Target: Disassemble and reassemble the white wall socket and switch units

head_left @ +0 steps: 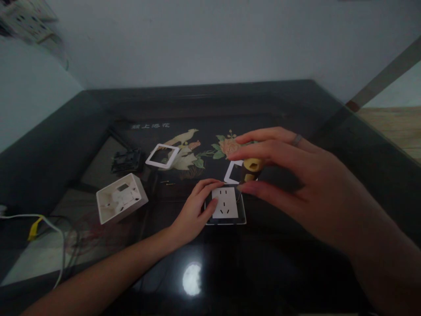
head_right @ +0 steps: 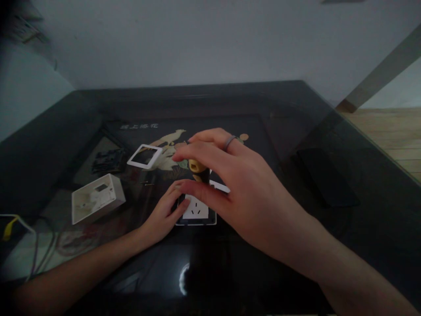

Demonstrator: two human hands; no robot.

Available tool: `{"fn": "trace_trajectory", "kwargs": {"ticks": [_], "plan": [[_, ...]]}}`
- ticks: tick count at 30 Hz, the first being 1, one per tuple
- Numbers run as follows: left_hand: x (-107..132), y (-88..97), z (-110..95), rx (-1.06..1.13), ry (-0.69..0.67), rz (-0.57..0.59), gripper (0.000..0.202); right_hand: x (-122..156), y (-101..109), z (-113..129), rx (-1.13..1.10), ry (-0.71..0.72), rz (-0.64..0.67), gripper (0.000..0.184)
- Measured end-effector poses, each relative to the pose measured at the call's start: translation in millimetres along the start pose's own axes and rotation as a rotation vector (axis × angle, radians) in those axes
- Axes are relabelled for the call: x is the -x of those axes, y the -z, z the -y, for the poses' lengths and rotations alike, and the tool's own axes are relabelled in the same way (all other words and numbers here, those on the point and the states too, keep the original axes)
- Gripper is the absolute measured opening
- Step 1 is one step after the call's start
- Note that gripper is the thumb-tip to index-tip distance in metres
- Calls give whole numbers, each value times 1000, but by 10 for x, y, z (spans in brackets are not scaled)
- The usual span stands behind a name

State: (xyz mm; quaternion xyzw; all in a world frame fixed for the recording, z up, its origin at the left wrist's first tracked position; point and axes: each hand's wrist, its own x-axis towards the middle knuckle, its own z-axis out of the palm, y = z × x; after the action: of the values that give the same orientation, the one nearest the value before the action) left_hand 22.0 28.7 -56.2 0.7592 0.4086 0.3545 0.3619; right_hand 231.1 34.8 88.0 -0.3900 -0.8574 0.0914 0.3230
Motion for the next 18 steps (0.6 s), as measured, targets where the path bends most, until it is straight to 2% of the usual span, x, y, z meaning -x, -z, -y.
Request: {"fn": "trace_trajectory", "kwargs": {"ticks": [3, 5, 9, 12, 15, 18], "plan": [[5, -6, 14, -13, -11, -12, 34, 0, -85, 29, 161, 17, -140, 19], [-1, -4, 6, -3, -7, -6, 34, -5, -97, 50, 204, 8, -166, 19], [-13, 5, -23, 21, 18, 15, 34, -5, 6, 55, 42, -50, -23, 36], [-5, 1, -12, 17, 11, 4, 34, 6, 44, 40, -38, -32, 48, 32], [6, -6, 9, 6, -10, -11, 34, 8, -16, 47, 77, -2, -80, 17], [3, -4, 5, 8, -11, -11, 34, -2, -63, 78, 189, -34, -166, 15]]}}
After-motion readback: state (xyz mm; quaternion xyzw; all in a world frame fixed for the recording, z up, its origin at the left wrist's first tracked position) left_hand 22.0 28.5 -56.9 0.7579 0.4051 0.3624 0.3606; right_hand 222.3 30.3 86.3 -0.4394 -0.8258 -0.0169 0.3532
